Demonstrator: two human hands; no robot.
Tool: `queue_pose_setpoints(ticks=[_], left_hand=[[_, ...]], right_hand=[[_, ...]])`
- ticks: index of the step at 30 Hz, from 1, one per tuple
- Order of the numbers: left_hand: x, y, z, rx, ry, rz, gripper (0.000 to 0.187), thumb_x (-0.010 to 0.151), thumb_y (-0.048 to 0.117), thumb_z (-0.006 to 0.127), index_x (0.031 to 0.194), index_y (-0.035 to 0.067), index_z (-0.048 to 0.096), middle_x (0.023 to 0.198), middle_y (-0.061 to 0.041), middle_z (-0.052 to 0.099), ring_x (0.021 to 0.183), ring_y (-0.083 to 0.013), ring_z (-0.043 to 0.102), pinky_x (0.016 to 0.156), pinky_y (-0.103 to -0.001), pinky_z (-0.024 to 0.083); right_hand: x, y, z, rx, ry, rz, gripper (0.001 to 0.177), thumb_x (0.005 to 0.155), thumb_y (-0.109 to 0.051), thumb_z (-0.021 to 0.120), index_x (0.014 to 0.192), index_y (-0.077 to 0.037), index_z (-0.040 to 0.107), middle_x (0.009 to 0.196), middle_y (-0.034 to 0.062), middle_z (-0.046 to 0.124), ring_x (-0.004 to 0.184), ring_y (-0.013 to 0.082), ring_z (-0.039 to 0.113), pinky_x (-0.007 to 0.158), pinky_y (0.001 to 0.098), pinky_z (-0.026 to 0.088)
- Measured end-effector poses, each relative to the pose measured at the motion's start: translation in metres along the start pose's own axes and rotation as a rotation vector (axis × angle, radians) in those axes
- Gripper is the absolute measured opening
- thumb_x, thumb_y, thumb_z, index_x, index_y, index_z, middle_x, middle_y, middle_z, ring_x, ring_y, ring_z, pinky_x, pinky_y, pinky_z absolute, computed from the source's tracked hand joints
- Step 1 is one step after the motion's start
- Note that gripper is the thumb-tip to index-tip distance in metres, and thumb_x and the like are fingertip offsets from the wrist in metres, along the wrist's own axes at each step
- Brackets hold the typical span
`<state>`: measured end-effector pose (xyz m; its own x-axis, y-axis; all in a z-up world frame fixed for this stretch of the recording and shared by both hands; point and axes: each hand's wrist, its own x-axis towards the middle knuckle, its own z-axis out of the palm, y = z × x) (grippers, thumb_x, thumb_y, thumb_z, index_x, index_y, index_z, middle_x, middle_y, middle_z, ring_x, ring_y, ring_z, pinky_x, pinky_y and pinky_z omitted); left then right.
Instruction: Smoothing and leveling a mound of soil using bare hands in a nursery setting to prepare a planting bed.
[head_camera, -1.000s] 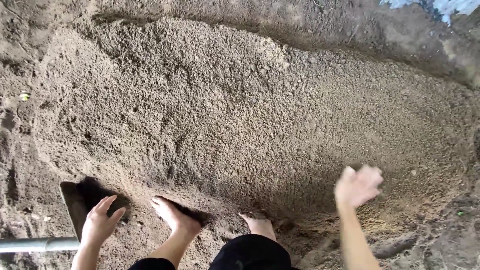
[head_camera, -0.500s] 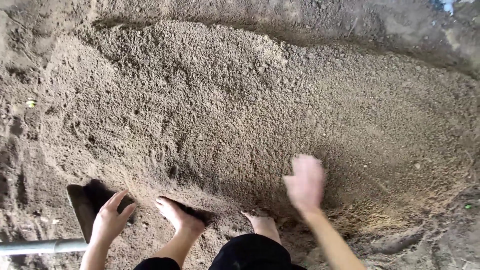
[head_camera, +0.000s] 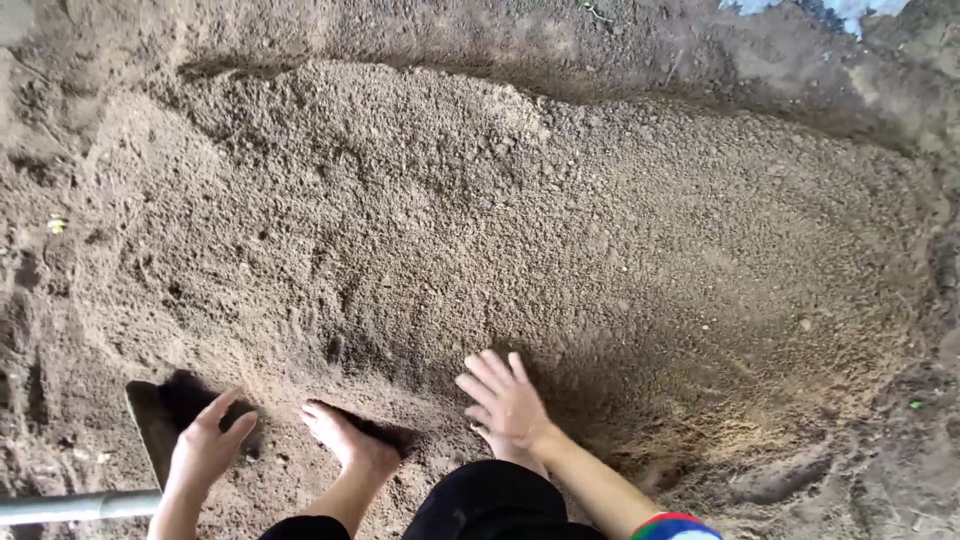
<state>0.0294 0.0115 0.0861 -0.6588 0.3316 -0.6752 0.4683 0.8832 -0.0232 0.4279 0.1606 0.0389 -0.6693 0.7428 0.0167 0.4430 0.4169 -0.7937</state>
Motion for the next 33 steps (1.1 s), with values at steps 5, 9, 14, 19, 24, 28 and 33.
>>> queue_pose_setpoints(ticks=[5, 9, 14, 19, 24, 28, 33], left_hand=[[0.007, -0.009, 0.006, -0.048, 0.003, 0.117, 0.068, 0.093, 0.046, 0.062, 0.157, 0.036, 0.042, 0.152, -0.013, 0.056, 0.046, -0.0119, 0.043, 0.052, -0.029, 0.055], [0.016, -0.026, 0.011, -0.013, -0.036, 0.053, 0.067, 0.097, 0.043, 0.063, 0.160, 0.037, 0.040, 0.074, -0.012, 0.072, 0.048, -0.0132, 0.044, 0.049, -0.025, 0.047], [0.050, -0.060, 0.029, -0.022, -0.034, 0.043, 0.068, 0.093, 0.049, 0.061, 0.157, 0.034, 0.043, 0.157, 0.001, 0.053, 0.144, -0.0264, 0.051, 0.118, -0.054, 0.044], [0.014, -0.022, 0.009, -0.065, -0.029, 0.058, 0.066, 0.095, 0.042, 0.062, 0.157, 0.035, 0.040, 0.160, 0.001, 0.047, 0.142, -0.0283, 0.052, 0.115, -0.057, 0.047], [0.004, -0.009, 0.000, -0.049, -0.038, 0.051, 0.067, 0.096, 0.042, 0.061, 0.159, 0.035, 0.040, 0.155, -0.009, 0.053, 0.054, -0.0148, 0.057, 0.072, -0.037, 0.067], [0.024, -0.041, 0.013, -0.053, -0.032, 0.049, 0.069, 0.093, 0.048, 0.060, 0.157, 0.036, 0.041, 0.162, 0.003, 0.046, 0.069, -0.0189, 0.068, 0.088, -0.042, 0.061], [0.029, -0.058, 0.015, -0.085, -0.051, -0.025, 0.071, 0.092, 0.049, 0.060, 0.158, 0.035, 0.040, 0.164, 0.002, 0.043, 0.062, -0.0181, 0.064, 0.097, -0.048, 0.060]], right_hand=[[0.020, 0.008, -0.057, -0.422, 0.320, 0.190, 0.017, 0.066, 0.001, 0.047, 0.059, -0.015, 0.046, 0.064, -0.0016, 0.045, 0.065, 0.0148, 0.038, 0.054, 0.0243, 0.031], [-0.028, 0.121, -0.101, -0.906, 0.645, 0.704, 0.022, 0.062, 0.010, 0.054, 0.076, -0.007, 0.053, 0.081, 0.0041, 0.052, 0.063, 0.0088, 0.034, 0.048, 0.0172, 0.023], [-0.004, 0.120, -0.099, -0.805, 0.538, 0.881, 0.031, 0.088, -0.033, 0.057, 0.104, -0.007, 0.061, 0.120, 0.0090, 0.054, 0.106, 0.0242, 0.046, 0.089, 0.0445, 0.040], [0.098, -0.005, -0.057, -0.666, 0.195, 0.736, 0.014, 0.079, -0.020, 0.070, 0.084, -0.008, 0.065, 0.084, 0.0036, 0.059, 0.074, 0.0137, 0.049, 0.061, 0.0239, 0.043], [0.104, -0.067, -0.011, -0.156, -0.274, 0.399, 0.013, 0.087, -0.009, 0.061, 0.099, -0.012, 0.065, 0.113, -0.0003, 0.057, 0.114, 0.0205, 0.044, 0.113, 0.0547, 0.020], [0.020, 0.013, 0.089, -0.288, -0.384, -0.558, 0.023, 0.092, -0.026, 0.053, 0.111, -0.018, 0.046, 0.119, 0.0025, 0.035, 0.116, 0.0249, 0.033, 0.107, 0.0560, 0.031], [0.055, 0.006, 0.046, -0.347, -0.765, -0.801, 0.018, 0.094, -0.027, 0.056, 0.106, -0.014, 0.053, 0.113, 0.0036, 0.049, 0.100, 0.0185, 0.046, 0.073, 0.0272, 0.050]])
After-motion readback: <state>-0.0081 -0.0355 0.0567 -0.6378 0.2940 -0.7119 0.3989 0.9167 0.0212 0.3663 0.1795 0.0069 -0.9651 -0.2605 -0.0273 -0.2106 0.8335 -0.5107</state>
